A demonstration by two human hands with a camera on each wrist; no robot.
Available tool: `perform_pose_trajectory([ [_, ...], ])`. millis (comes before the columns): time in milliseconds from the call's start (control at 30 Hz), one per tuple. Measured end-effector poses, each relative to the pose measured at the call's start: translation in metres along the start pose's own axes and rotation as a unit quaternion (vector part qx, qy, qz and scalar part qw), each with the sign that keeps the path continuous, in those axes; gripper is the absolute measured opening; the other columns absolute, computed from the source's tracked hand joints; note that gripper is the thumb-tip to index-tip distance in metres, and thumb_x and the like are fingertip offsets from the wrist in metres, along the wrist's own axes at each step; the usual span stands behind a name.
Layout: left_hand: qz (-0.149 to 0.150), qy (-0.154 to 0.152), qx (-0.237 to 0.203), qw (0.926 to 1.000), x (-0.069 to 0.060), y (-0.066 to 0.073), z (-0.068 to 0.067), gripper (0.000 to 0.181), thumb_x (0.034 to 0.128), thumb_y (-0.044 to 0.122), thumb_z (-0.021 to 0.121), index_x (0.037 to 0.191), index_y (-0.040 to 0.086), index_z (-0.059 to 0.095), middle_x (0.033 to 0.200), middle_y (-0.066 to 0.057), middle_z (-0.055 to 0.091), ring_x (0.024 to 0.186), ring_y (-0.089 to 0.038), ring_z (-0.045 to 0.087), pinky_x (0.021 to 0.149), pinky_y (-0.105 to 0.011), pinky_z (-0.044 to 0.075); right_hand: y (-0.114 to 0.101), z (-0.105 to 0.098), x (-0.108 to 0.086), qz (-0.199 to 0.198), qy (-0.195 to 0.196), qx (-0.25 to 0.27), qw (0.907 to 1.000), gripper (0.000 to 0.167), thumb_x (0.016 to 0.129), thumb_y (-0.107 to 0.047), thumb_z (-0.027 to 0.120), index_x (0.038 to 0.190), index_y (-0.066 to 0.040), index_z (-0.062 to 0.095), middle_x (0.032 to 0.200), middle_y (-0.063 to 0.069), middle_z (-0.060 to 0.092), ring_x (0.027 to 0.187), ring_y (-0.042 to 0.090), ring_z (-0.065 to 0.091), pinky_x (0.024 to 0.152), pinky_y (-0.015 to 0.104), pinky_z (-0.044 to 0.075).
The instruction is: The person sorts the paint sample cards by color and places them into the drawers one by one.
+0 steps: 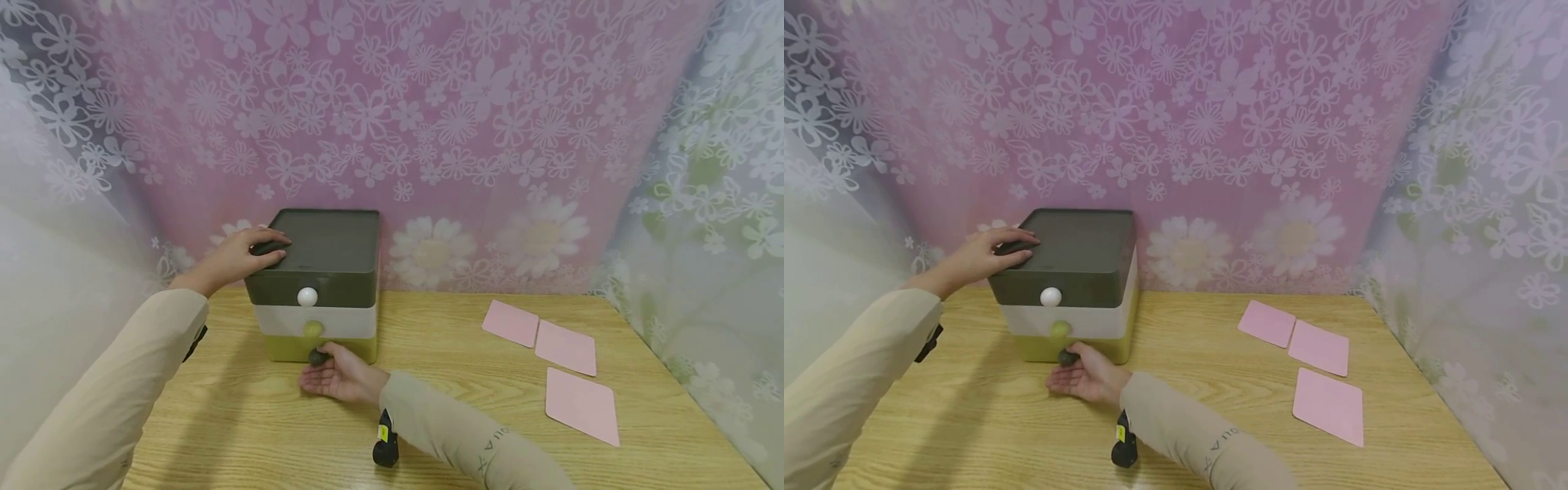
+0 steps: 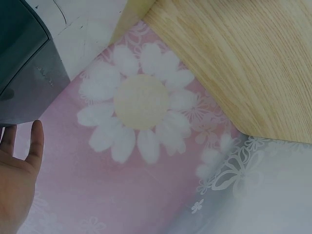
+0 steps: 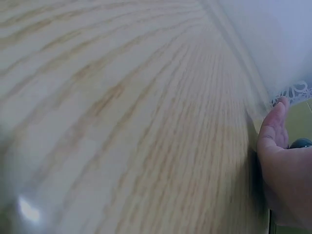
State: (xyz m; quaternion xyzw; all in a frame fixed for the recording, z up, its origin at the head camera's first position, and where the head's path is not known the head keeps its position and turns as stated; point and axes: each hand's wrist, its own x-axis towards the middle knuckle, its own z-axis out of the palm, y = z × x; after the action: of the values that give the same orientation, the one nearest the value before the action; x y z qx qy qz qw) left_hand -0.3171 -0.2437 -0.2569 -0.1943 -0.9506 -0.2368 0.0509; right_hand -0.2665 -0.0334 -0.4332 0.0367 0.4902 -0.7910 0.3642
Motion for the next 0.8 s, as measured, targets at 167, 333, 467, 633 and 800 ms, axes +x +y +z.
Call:
perform_pose_trajectory([
  [167, -0.002, 0.003, 0.001, 1.0000, 0.001, -0.001, 0.001, 0.044, 0.0909, 0.042, 0.052, 0.127, 0.017, 0.054, 0.142, -0.012, 0.039, 0.138, -0.036, 0.020, 0.107, -0.059, 0.018, 0.008, 0.002, -0.012, 0.006, -0.011, -0.023, 0.9996, 0.049, 0.092, -0.026, 0.043, 0.110, 0.018, 0.054, 0.082, 0.015, 0.065, 0.095, 0.031, 0.064, 0.098, 0.043, 0.043],
  [333, 0.008, 0.002, 0.003, 1.0000, 0.001, 0.000, 0.000, 0.044, 0.0912, 0.041, 0.052, 0.127, 0.015, 0.055, 0.141, -0.014, 0.040, 0.137, -0.037, 0.022, 0.107, -0.058, 0.019, 0.020, 0.006, -0.030, 0.019, -0.037, -0.056, 0.9975, 0.052, 0.093, -0.029, 0.041, 0.110, 0.018, 0.054, 0.081, 0.013, 0.065, 0.096, 0.031, 0.064, 0.095, 0.040, 0.046],
  [467, 0.011, 0.003, 0.006, 0.9999, 0.001, 0.000, 0.000, 0.043, 0.0912, 0.040, 0.052, 0.126, 0.015, 0.055, 0.140, -0.014, 0.041, 0.137, -0.037, 0.022, 0.108, -0.058, 0.018, 0.029, 0.010, -0.045, 0.020, -0.050, -0.072, 0.9959, 0.053, 0.093, -0.030, 0.040, 0.109, 0.018, 0.054, 0.079, 0.012, 0.065, 0.096, 0.032, 0.064, 0.092, 0.041, 0.048],
  [633, 0.015, 0.004, 0.005, 0.9999, 0.002, -0.001, -0.001, 0.043, 0.0911, 0.039, 0.053, 0.126, 0.014, 0.055, 0.139, -0.014, 0.042, 0.136, -0.037, 0.024, 0.108, -0.057, 0.019, 0.036, 0.014, -0.058, 0.027, -0.060, -0.077, 0.9948, 0.053, 0.094, -0.030, 0.040, 0.109, 0.019, 0.054, 0.079, 0.012, 0.065, 0.099, 0.035, 0.063, 0.093, 0.043, 0.047],
  [800, 0.011, 0.000, 0.004, 0.9999, 0.001, -0.001, -0.001, 0.043, 0.0912, 0.040, 0.052, 0.126, 0.015, 0.055, 0.140, -0.014, 0.040, 0.137, -0.038, 0.020, 0.108, -0.058, 0.017, 0.037, 0.013, -0.065, 0.046, -0.069, -0.067, 0.9943, 0.051, 0.093, -0.031, 0.042, 0.107, 0.017, 0.056, 0.079, 0.012, 0.065, 0.100, 0.035, 0.062, 0.095, 0.043, 0.045],
])
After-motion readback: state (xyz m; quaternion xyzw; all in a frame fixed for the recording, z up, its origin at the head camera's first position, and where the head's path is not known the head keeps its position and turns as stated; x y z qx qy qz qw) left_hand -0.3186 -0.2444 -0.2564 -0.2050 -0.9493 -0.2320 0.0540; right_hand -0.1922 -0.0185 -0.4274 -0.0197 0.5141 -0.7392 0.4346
